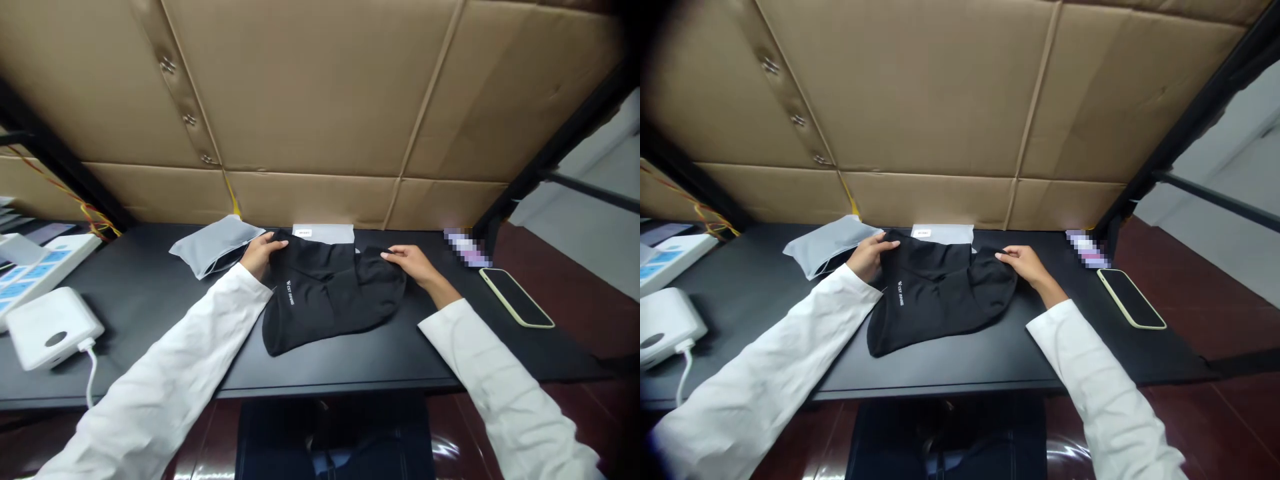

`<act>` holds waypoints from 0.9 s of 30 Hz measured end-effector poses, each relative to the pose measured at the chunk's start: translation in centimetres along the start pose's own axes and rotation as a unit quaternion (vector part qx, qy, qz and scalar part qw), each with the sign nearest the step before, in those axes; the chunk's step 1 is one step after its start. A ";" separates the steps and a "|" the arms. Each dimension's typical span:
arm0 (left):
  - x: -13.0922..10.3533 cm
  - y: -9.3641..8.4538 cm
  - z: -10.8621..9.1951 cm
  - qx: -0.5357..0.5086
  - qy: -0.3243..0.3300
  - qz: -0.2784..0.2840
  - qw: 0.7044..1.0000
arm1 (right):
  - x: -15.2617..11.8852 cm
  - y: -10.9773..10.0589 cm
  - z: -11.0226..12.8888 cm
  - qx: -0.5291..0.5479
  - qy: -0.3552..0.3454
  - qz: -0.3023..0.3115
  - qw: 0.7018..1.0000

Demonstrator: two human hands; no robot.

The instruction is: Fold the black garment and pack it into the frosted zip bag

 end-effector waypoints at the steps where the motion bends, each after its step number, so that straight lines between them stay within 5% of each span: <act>1: -0.4 0.4 -0.6 -0.015 0.017 0.028 0.999 | -0.1 -0.2 0.6 0.020 -0.016 -0.003 1.000; 3: -1.8 1.9 -2.0 -0.038 0.051 0.128 0.990 | -0.5 -0.4 1.9 0.058 -0.042 0.019 0.997; 5: -4.2 4.5 -2.7 -0.012 0.069 0.294 0.953 | -1.4 0.1 3.2 0.059 -0.063 0.094 0.992; 8: -9.3 7.3 -1.4 0.089 0.046 0.545 0.833 | -4.3 2.6 4.0 -0.006 -0.079 0.300 0.951; 11: -12.5 7.5 0.7 0.149 -0.011 0.653 0.743 | -7.2 4.0 4.0 -0.065 -0.090 0.448 0.887; 13: -13.4 7.5 1.4 0.142 -0.034 0.656 0.741 | -7.2 4.0 3.9 -0.107 -0.104 0.440 0.886; 18: -12.3 7.4 1.9 0.123 -0.027 0.586 0.801 | -4.6 2.2 3.5 -0.216 -0.159 0.286 0.920; 23: -5.9 6.5 0.0 0.174 0.122 0.376 0.902 | -1.6 -1.0 1.8 -0.200 -0.143 0.131 0.961; 27: -5.2 6.7 1.2 0.308 0.196 0.354 0.861 | 0.4 -4.6 1.0 -0.252 -0.147 -0.063 0.955</act>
Point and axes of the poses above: each hand's wrist, its own x-axis towards the middle knuckle, its own y-axis out of the palm, z = x × y, the point moved 10 cm from there along x, towards the middle knuckle, and after that the axes turned 11 degrees about -z, right-handed, at the moved point
